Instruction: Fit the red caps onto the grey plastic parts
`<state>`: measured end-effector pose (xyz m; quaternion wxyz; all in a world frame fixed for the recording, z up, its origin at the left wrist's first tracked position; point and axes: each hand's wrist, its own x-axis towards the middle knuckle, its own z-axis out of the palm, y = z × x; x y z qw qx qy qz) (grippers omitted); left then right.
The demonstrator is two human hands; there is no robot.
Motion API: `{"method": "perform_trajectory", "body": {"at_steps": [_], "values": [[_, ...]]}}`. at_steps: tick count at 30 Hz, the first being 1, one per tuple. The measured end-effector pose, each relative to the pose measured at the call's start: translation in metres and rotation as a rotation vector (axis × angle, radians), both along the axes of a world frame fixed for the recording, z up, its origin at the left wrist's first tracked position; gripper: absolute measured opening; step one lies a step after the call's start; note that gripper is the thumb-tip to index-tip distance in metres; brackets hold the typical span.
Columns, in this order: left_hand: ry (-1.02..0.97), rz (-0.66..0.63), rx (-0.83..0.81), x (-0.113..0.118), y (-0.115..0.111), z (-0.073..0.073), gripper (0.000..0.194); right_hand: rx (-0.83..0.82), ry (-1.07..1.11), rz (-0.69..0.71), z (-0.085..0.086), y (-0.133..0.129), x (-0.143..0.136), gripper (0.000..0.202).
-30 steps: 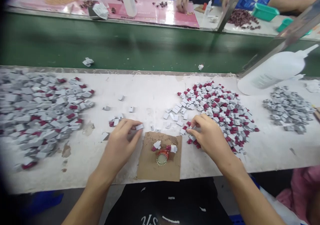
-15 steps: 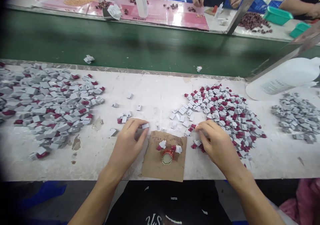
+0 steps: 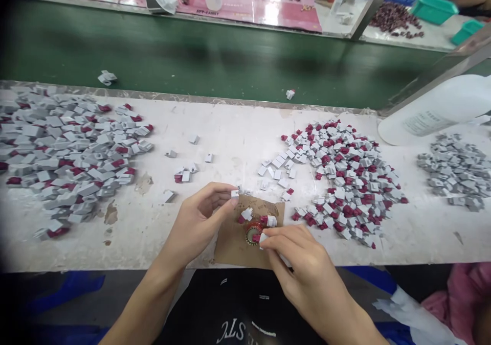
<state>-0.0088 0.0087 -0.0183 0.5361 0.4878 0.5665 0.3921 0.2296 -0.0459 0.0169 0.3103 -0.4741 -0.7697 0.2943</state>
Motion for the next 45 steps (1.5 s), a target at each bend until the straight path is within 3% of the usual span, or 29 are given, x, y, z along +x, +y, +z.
{"method": "perform_trajectory", "body": {"at_steps": [5, 9, 12, 16, 22, 27, 32, 35, 38, 40, 42, 45], "values": [[-0.076, -0.022, -0.030, 0.004, 0.000, 0.006, 0.014, -0.096, 0.115, -0.099, 0.004, 0.002, 0.000, 0.022], [-0.248, -0.101, -0.099, 0.014, 0.005, 0.017, 0.014, -0.257, 0.419, -0.327, 0.004, 0.013, 0.004, 0.014], [-0.377, -0.171, -0.108, 0.025, 0.009, 0.025, 0.015, -0.361, 0.639, -0.423, 0.002, 0.025, 0.006, 0.015], [-0.473, -0.211, -0.108, 0.036, 0.013, 0.031, 0.018, -0.449, 0.707, -0.408, -0.001, 0.035, 0.005, 0.017], [-0.476, -0.209, -0.095, 0.039, 0.014, 0.027, 0.015, -0.434, 0.703, -0.391, -0.002, 0.036, 0.004, 0.016], [-0.364, -0.218, -0.031, 0.037, 0.012, 0.026, 0.010, -0.365, 0.538, -0.326, 0.005, 0.041, 0.004, 0.020], [-0.277, -0.309, 0.034, 0.029, 0.020, 0.029, 0.012, -0.380, 0.439, -0.234, 0.015, 0.054, 0.009, 0.018], [-0.225, -0.370, 0.082, 0.021, 0.046, 0.028, 0.013, -0.439, 0.375, -0.153, 0.019, 0.084, 0.012, 0.013], [-0.046, -0.350, 0.160, 0.012, 0.095, 0.026, 0.010, -0.409, 0.175, -0.120, 0.017, 0.146, 0.001, 0.023], [0.167, -0.150, 0.232, 0.004, 0.138, 0.023, 0.009, -0.238, -0.005, -0.272, 0.010, 0.199, -0.019, 0.035], [0.348, 0.131, 0.232, -0.006, 0.183, 0.020, 0.011, -0.152, -0.062, -0.360, -0.001, 0.254, -0.049, 0.037], [0.443, 0.310, 0.178, -0.025, 0.242, 0.014, 0.011, -0.127, -0.121, -0.373, -0.018, 0.321, -0.097, 0.029]]}}
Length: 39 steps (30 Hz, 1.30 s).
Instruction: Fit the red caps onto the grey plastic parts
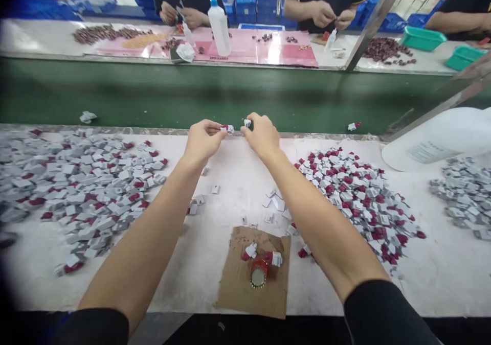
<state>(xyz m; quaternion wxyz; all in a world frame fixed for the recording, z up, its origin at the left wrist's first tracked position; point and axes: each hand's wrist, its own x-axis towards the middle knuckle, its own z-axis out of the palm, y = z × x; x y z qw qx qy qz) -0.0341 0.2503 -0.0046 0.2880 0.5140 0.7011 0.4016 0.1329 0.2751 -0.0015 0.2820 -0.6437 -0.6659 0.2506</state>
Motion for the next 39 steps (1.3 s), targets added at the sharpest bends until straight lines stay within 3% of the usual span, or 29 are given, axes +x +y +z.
{"method": "perform_trajectory", "body": {"at_steps": [3, 6, 9, 13, 16, 19, 22, 25, 28, 34, 39], "values": [[0.038, 0.086, -0.049, -0.016, 0.038, -0.009, 0.012, -0.009, -0.020, 0.022, -0.008, 0.036, -0.030, 0.019], [0.065, 0.095, -0.100, -0.022, 0.059, -0.018, 0.014, 0.018, 0.017, 0.057, -0.003, 0.040, -0.029, 0.023], [0.081, 0.038, -0.152, -0.016, 0.075, -0.024, 0.016, 0.059, 0.078, 0.079, 0.011, 0.010, 0.000, 0.027], [0.149, -0.009, -0.179, -0.007, 0.086, -0.018, 0.017, 0.090, 0.243, 0.063, 0.030, -0.073, 0.068, 0.018], [0.238, -0.035, -0.128, -0.010, 0.064, -0.004, 0.024, -0.038, 0.351, -0.033, 0.032, -0.150, 0.120, 0.023], [0.298, -0.153, -0.061, -0.027, 0.006, 0.006, 0.036, -0.174, 0.434, -0.205, 0.021, -0.218, 0.153, 0.030], [0.345, -0.388, 0.009, -0.054, -0.059, 0.004, 0.033, -0.230, 0.578, -0.286, 0.011, -0.267, 0.157, 0.026], [0.483, -0.550, 0.088, -0.074, -0.101, -0.006, 0.031, -0.305, 0.699, -0.261, 0.010, -0.293, 0.144, 0.019], [0.563, -0.570, 0.048, -0.077, -0.115, -0.009, 0.027, -0.372, 0.760, -0.241, 0.013, -0.305, 0.131, 0.016], [0.562, -0.478, -0.054, -0.064, -0.110, 0.007, 0.018, -0.392, 0.744, -0.176, 0.015, -0.322, 0.118, 0.014], [0.474, -0.422, -0.003, -0.053, -0.112, -0.001, 0.016, -0.387, 0.608, -0.103, 0.011, -0.336, 0.101, 0.013]]}}
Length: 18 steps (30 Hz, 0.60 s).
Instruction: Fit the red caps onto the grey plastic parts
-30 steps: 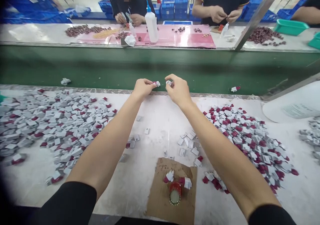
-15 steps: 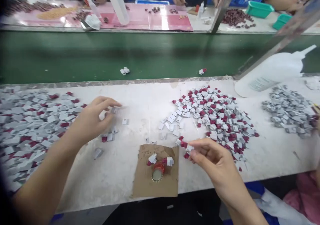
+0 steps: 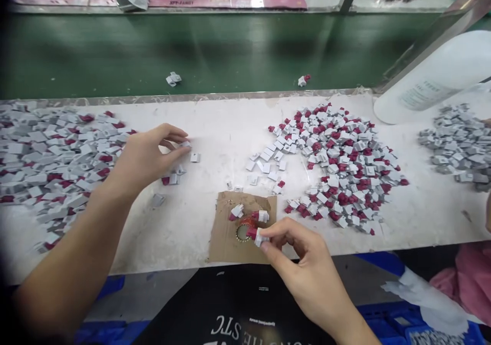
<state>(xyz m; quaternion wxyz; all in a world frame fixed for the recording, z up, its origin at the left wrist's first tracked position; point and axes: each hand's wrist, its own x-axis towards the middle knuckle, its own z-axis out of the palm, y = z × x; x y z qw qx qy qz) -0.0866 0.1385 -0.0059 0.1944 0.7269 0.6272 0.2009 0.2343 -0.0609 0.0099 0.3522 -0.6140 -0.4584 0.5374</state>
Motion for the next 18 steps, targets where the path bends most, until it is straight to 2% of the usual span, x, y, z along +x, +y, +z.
{"method": "perform_trajectory", "body": {"at_steps": [4, 8, 13, 18], "values": [[-0.072, -0.109, 0.026, 0.018, -0.011, -0.006, 0.015, 0.015, -0.061, 0.075, -0.002, 0.000, -0.010, 0.013], [-0.100, -0.182, 0.072, 0.035, -0.029, -0.002, 0.017, 0.059, -0.092, 0.092, -0.001, 0.002, -0.013, 0.014], [-0.147, -0.170, 0.050, 0.045, -0.058, 0.007, 0.020, 0.059, -0.094, 0.115, -0.004, -0.002, -0.010, 0.016], [-0.120, -0.187, -0.001, 0.048, -0.075, 0.001, 0.013, 0.034, -0.105, 0.119, -0.006, -0.002, -0.009, 0.015]]}}
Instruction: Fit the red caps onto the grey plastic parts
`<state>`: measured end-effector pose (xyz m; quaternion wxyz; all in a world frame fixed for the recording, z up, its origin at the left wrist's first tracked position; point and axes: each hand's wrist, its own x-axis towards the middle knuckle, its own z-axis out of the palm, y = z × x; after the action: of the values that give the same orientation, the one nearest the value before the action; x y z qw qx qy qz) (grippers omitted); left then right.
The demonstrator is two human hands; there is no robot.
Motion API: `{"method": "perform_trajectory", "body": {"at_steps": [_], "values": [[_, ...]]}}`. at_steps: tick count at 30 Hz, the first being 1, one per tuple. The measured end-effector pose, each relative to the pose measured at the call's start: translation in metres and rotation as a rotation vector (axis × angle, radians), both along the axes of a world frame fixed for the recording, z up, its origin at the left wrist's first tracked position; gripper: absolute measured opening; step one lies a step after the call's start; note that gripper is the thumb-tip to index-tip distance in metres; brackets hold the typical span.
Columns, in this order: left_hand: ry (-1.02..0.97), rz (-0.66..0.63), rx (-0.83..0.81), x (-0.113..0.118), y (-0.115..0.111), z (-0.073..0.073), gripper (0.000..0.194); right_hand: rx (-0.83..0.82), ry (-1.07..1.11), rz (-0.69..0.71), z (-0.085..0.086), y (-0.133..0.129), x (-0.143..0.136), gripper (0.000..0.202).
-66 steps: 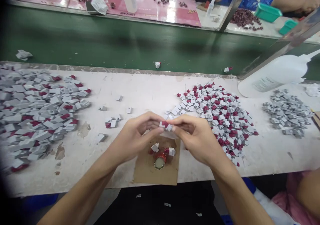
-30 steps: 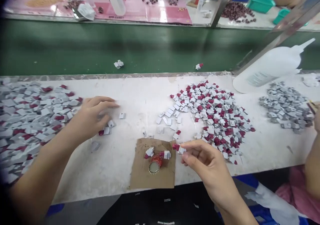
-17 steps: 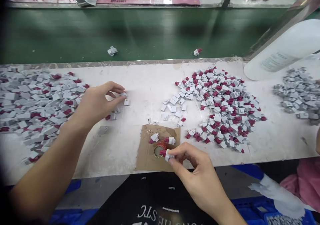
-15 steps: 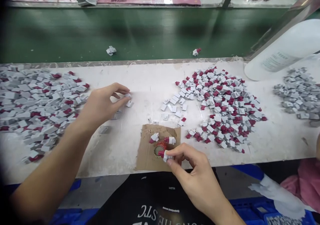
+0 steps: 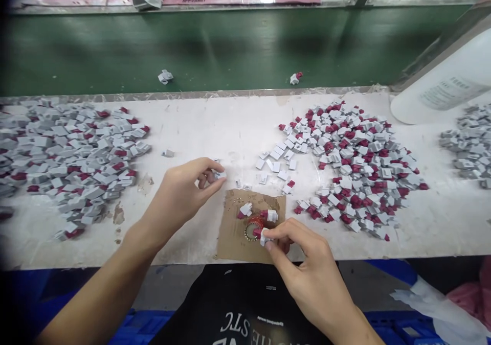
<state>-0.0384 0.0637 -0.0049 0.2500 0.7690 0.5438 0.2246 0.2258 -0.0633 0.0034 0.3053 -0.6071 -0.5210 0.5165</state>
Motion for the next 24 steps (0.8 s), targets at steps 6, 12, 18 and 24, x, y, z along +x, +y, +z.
{"method": "perform_trajectory", "body": {"at_steps": [6, 12, 18, 24], "values": [[-0.020, 0.013, -0.117, -0.003, -0.003, -0.009, 0.031, -0.008, 0.140, -0.123, -0.001, 0.013, 0.005, 0.009], [-0.118, 0.016, -0.038, 0.001, -0.012, 0.005, 0.017, -0.143, 0.535, -0.336, -0.009, 0.039, 0.011, 0.013], [-0.482, 0.074, -0.197, 0.021, -0.019, 0.034, 0.014, -0.285, 0.893, -0.380, -0.005, 0.057, 0.001, 0.018], [-0.737, 0.047, -0.372, 0.045, -0.014, 0.040, 0.015, -0.173, 0.861, -0.371, 0.003, 0.065, -0.004, 0.015]]}}
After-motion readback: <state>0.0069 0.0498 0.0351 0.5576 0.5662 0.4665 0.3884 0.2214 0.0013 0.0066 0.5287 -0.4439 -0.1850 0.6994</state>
